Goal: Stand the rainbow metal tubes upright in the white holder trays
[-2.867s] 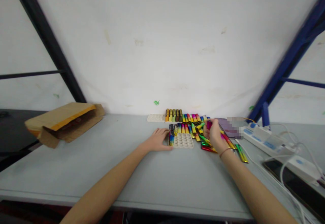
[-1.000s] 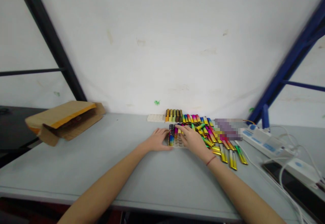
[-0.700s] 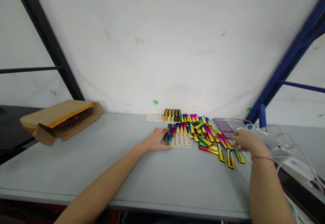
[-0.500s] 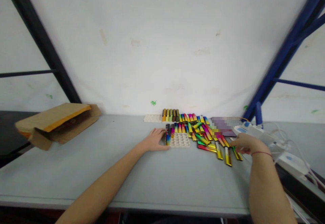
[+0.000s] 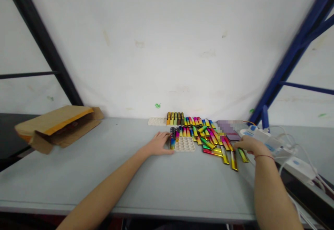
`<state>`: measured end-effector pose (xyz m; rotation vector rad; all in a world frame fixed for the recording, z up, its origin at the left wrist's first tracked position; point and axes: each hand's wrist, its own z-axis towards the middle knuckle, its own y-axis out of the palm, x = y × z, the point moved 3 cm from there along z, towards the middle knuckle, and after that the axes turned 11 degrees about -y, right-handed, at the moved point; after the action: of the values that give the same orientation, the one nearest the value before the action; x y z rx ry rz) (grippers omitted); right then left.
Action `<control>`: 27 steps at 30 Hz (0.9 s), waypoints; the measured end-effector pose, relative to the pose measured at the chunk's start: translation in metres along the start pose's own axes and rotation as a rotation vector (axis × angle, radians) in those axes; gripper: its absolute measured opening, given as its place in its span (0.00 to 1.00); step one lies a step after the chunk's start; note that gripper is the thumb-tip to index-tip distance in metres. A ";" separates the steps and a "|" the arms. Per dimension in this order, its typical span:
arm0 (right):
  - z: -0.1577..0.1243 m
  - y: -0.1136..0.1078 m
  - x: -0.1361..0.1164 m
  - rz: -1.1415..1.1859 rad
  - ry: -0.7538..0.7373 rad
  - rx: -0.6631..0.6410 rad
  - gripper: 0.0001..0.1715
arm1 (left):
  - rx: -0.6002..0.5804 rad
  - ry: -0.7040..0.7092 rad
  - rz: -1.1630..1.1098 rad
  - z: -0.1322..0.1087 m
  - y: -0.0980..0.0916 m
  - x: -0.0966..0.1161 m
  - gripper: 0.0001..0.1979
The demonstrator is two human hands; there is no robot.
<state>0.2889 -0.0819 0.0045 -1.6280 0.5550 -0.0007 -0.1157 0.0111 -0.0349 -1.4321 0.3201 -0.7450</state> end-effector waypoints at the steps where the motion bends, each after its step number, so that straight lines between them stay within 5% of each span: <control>1: 0.000 -0.002 -0.005 -0.049 -0.020 0.022 0.16 | 0.004 0.004 -0.003 0.000 -0.001 0.001 0.40; 6: -0.001 -0.008 -0.062 -0.173 -0.247 0.407 0.17 | 0.014 0.000 -0.024 -0.001 -0.003 0.003 0.39; 12: -0.026 0.027 -0.151 0.362 -0.723 0.621 0.21 | 0.004 -0.012 -0.038 -0.001 -0.001 0.003 0.40; 17: -0.042 0.063 -0.187 0.642 -0.876 0.349 0.20 | 0.002 -0.024 -0.040 -0.001 0.000 0.003 0.41; 27: -0.034 0.075 -0.180 0.889 -0.479 0.119 0.13 | 0.012 -0.019 -0.056 0.000 0.002 0.001 0.40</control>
<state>0.0936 -0.0529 -0.0029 -1.0949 0.8329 0.9658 -0.1140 0.0102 -0.0370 -1.4409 0.2615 -0.7769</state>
